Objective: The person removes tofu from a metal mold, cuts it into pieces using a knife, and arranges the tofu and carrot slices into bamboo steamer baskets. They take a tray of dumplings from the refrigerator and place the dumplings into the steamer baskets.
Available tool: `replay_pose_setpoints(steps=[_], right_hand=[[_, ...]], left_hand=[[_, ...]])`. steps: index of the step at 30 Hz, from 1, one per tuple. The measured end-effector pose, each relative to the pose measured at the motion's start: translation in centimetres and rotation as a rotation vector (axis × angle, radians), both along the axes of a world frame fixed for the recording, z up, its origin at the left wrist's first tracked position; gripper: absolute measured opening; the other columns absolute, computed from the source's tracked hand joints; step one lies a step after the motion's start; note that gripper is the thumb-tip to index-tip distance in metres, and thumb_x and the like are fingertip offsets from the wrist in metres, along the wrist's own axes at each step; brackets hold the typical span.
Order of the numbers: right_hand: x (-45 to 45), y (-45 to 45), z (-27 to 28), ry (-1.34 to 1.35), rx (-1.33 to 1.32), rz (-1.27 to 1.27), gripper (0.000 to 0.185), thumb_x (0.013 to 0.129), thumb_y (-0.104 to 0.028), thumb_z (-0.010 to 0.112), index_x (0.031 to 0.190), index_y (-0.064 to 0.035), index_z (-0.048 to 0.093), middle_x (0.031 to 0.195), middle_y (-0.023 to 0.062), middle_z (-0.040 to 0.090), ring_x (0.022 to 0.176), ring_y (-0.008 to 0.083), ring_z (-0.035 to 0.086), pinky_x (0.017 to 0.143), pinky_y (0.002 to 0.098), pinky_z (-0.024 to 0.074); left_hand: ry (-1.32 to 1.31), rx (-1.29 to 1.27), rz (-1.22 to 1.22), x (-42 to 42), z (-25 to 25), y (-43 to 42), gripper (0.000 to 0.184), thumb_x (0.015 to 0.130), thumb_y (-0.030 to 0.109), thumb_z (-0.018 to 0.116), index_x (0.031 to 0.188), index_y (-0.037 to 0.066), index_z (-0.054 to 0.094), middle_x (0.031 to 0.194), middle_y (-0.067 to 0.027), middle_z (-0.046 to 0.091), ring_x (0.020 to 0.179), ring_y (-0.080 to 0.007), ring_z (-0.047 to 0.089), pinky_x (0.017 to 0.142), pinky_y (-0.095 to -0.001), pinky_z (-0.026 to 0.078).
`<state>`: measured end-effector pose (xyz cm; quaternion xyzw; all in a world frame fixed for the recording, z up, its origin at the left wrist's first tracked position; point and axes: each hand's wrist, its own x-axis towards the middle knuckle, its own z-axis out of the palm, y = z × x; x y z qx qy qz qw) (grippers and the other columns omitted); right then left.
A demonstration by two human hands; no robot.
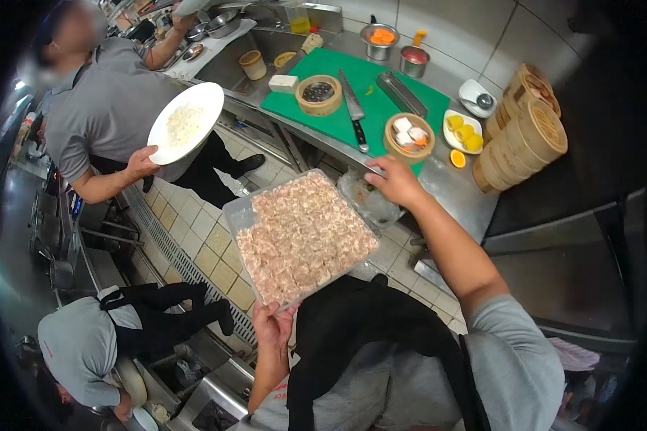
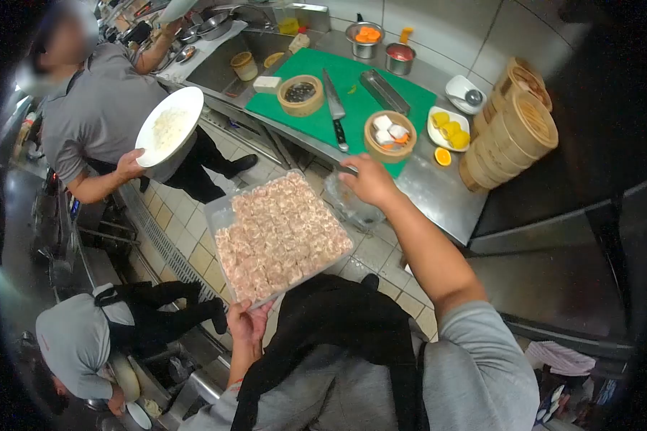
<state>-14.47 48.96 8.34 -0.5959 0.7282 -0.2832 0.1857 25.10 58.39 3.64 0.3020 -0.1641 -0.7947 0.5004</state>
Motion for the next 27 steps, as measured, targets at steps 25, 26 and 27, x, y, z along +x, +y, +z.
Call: replay_pose_setpoints(steps=[25, 26, 27], right_hand=[[-1.2, -25.6, 1.6, 0.559, -0.215, -0.394, 0.054, 0.079, -0.034, 0.080, 0.124, -0.0122, 0.061, 0.146, 0.0158, 0.041, 0.132, 0.0379, 0.044, 0.099, 0.0480, 0.0488], [-0.9, -24.6, 2.5, 0.588, -0.173, -0.426, 0.063, 0.080, -0.029, 0.080, 0.133, -0.0109, 0.050, 0.142, 0.0206, 0.045, 0.125, 0.0403, 0.051, 0.098, 0.0481, 0.0492], [-0.6, -23.1, 3.7, 0.479, 0.011, -0.421, 0.066, 0.080, -0.029, 0.080, 0.133, -0.0086, 0.047, 0.139, 0.0227, 0.047, 0.123, 0.0410, 0.053, 0.097, 0.0482, 0.0492]], left_hand=[[0.170, -0.039, 0.001, 3.5, 1.2, -17.2, 0.081, 0.073, 0.009, 0.064, 0.147, -0.003, 0.032, 0.143, -0.0221, 0.048, 0.129, -0.0422, 0.052, 0.102, -0.0612, 0.048], [0.158, -0.047, 0.001, 3.0, 1.4, -17.5, 0.080, 0.073, 0.010, 0.065, 0.146, -0.003, 0.034, 0.142, -0.0224, 0.049, 0.129, -0.0432, 0.052, 0.104, -0.0634, 0.045], [0.148, -0.054, 0.008, 2.5, 1.5, -17.8, 0.078, 0.073, 0.012, 0.065, 0.144, -0.003, 0.036, 0.141, -0.0227, 0.050, 0.129, -0.0441, 0.051, 0.105, -0.0655, 0.042]])
